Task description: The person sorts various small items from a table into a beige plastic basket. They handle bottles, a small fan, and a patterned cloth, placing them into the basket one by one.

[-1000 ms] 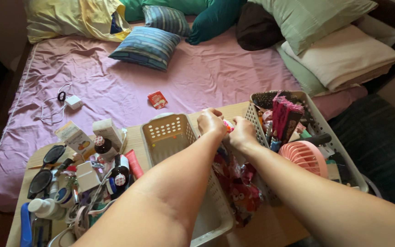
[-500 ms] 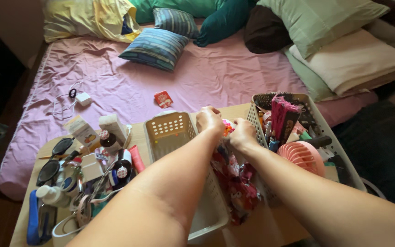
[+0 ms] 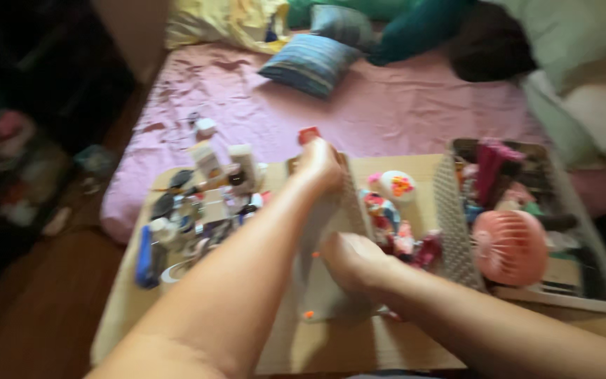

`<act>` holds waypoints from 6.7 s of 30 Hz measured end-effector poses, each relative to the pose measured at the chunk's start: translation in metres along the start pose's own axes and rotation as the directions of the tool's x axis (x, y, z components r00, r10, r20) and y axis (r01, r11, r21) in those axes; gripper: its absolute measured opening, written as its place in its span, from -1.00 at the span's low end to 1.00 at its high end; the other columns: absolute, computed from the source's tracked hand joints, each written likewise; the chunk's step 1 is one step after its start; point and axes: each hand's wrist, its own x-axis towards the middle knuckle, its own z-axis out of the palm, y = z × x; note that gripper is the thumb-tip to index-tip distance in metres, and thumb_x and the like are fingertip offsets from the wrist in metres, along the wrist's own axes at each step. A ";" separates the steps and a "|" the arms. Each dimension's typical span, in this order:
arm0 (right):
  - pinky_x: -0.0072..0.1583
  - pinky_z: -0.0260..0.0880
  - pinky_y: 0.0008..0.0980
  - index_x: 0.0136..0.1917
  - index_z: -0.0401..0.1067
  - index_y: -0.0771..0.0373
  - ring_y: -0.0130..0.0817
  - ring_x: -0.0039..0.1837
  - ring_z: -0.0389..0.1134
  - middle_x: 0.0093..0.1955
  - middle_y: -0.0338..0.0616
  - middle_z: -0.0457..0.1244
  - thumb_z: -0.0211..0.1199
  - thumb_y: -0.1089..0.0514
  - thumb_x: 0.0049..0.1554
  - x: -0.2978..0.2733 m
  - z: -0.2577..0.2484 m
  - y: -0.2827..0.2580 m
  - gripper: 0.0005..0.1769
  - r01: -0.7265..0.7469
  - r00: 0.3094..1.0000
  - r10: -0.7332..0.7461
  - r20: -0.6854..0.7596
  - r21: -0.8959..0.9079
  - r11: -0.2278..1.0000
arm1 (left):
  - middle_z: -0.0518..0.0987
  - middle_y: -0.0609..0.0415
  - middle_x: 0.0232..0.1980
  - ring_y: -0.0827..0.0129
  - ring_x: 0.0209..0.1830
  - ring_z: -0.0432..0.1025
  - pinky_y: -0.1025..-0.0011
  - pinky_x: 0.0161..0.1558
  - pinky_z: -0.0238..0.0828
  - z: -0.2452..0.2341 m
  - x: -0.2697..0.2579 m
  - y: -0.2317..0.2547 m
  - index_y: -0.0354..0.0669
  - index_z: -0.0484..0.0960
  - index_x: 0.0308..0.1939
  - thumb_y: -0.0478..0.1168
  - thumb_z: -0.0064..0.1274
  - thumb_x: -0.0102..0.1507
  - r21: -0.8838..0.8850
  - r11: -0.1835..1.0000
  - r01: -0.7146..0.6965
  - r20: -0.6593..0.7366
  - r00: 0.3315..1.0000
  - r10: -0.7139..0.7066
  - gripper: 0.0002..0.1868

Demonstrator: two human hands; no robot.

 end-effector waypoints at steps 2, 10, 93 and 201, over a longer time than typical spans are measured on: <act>0.06 0.46 0.03 0.00 0.50 0.24 0.12 0.05 0.43 -0.04 0.16 0.33 -0.02 0.09 0.21 0.001 0.021 -0.008 -0.69 -0.121 0.993 0.121 -0.007 -0.047 0.992 | 0.70 -0.16 -0.12 0.12 -0.14 0.62 0.20 -0.07 0.58 0.001 -0.033 -0.012 -0.20 0.78 -0.21 -0.31 0.25 0.03 0.315 0.936 -0.159 0.220 0.971 0.091 -0.75; 0.21 0.40 0.00 0.10 0.46 0.22 0.10 0.22 0.41 0.09 0.17 0.38 -0.15 0.08 0.26 -0.014 0.024 0.007 -0.62 -0.084 0.993 0.080 0.092 0.041 0.996 | 0.65 -0.23 0.03 -0.05 0.07 0.56 0.11 0.06 0.52 0.002 -0.127 -0.026 -0.17 0.75 -0.12 -0.29 0.02 0.20 0.304 0.926 -0.223 0.324 0.938 0.120 -0.76; 0.07 0.43 -0.31 -0.05 0.31 0.34 -0.25 -0.06 0.31 -0.11 -0.05 0.24 0.01 0.25 0.30 0.085 0.050 0.024 -0.88 -0.511 0.808 -0.180 0.561 0.516 -0.687 | 0.72 -0.14 -0.03 0.14 -0.06 0.66 0.20 -0.04 0.61 -0.065 -0.052 -0.026 -0.12 0.77 -0.12 -0.18 0.33 0.09 0.317 0.947 0.045 0.291 0.946 -0.142 -0.71; 0.08 0.50 -0.25 0.02 0.60 0.33 -0.16 -0.04 0.51 -0.08 0.15 0.44 0.58 -0.09 -0.09 0.078 -0.046 0.164 -0.45 -0.788 0.600 0.794 0.100 -0.099 0.607 | 0.62 -0.09 0.21 0.12 0.25 0.50 0.14 0.25 0.41 -0.055 -0.093 0.093 -0.12 0.69 0.12 -0.18 0.17 0.21 0.149 0.987 0.067 0.289 0.951 -0.108 -0.62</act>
